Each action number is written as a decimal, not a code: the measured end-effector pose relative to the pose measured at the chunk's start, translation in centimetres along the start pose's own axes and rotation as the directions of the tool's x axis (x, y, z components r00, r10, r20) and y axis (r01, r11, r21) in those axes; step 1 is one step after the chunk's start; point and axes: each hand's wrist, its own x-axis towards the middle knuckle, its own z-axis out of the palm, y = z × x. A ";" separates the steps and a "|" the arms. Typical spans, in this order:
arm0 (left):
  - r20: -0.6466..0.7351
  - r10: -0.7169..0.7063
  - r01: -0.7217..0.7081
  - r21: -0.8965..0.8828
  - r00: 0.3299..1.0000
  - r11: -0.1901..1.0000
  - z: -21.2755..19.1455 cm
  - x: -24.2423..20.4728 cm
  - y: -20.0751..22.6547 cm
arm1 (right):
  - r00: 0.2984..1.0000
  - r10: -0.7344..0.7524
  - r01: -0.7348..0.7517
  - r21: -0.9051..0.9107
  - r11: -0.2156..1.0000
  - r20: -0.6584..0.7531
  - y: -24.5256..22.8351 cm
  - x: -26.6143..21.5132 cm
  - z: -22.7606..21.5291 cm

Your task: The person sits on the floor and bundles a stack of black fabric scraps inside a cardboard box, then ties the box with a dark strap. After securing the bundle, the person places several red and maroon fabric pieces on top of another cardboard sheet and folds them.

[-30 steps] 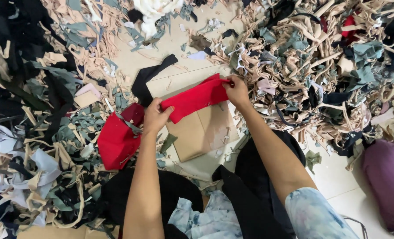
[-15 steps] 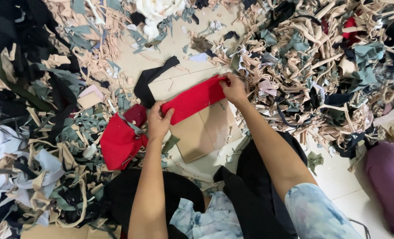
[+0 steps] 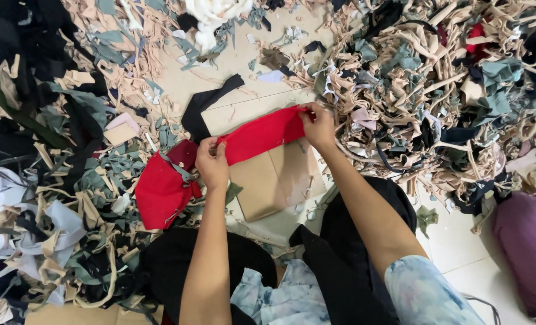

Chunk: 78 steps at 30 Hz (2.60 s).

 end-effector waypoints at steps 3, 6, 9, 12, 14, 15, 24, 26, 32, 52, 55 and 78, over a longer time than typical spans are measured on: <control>-0.004 -0.016 0.016 -0.036 1.000 0.999 -0.1 0.0 0.0 | 1.000 0.022 -0.023 -0.042 0.999 -0.014 0.3 -0.5 0.0; -0.002 -0.037 0.036 -0.039 0.999 0.999 0.0 0.3 -1.1 | 0.999 0.044 -0.045 -0.078 0.996 -0.017 1.2 -0.5 0.3; -0.032 -0.020 0.020 0.004 0.999 1.000 0.3 0.3 -2.0 | 0.999 -0.004 0.000 -0.083 0.997 -0.043 1.1 -1.1 0.6; -0.102 0.031 -0.025 0.061 0.994 0.998 0.6 0.3 -2.5 | 0.996 -0.056 0.045 -0.149 0.988 -0.068 0.8 -1.3 0.9; -0.050 -0.040 0.043 0.060 0.998 0.997 0.7 0.2 -2.5 | 0.996 -0.035 0.023 -0.135 0.991 -0.086 2.1 -1.0 1.4; -0.048 -0.042 0.045 0.061 0.998 0.997 0.8 0.2 -2.1 | 0.996 -0.032 0.020 -0.137 0.990 -0.085 2.2 -1.1 1.3; -0.024 -0.004 0.005 0.049 1.000 0.999 0.6 0.3 0.6 | 0.990 0.058 -0.062 -0.025 0.998 -0.129 0.5 -3.0 0.7; -0.043 0.262 -0.245 0.235 0.964 0.941 -0.2 -0.5 2.1 | 0.896 -0.343 0.205 -0.425 0.882 -0.281 1.3 -3.7 1.5; 0.280 0.629 -0.685 0.388 0.725 0.617 2.6 -5.9 2.7 | 0.758 -0.606 0.589 -0.651 0.479 0.240 2.2 -9.2 5.0; 0.463 0.425 -0.625 0.501 0.778 0.599 2.3 -6.4 -0.7 | 0.801 -0.584 0.492 -0.409 0.768 -0.133 6.6 -7.7 3.0; 0.463 0.421 -0.623 0.505 0.780 0.598 2.4 -6.4 -0.8 | 0.792 -0.602 0.481 -0.503 0.718 -0.102 7.8 -6.7 1.2; 0.420 0.466 -0.625 0.579 0.779 0.523 3.4 -6.2 -1.6 | 0.923 -0.293 0.383 -0.681 0.624 0.250 4.4 -7.2 3.2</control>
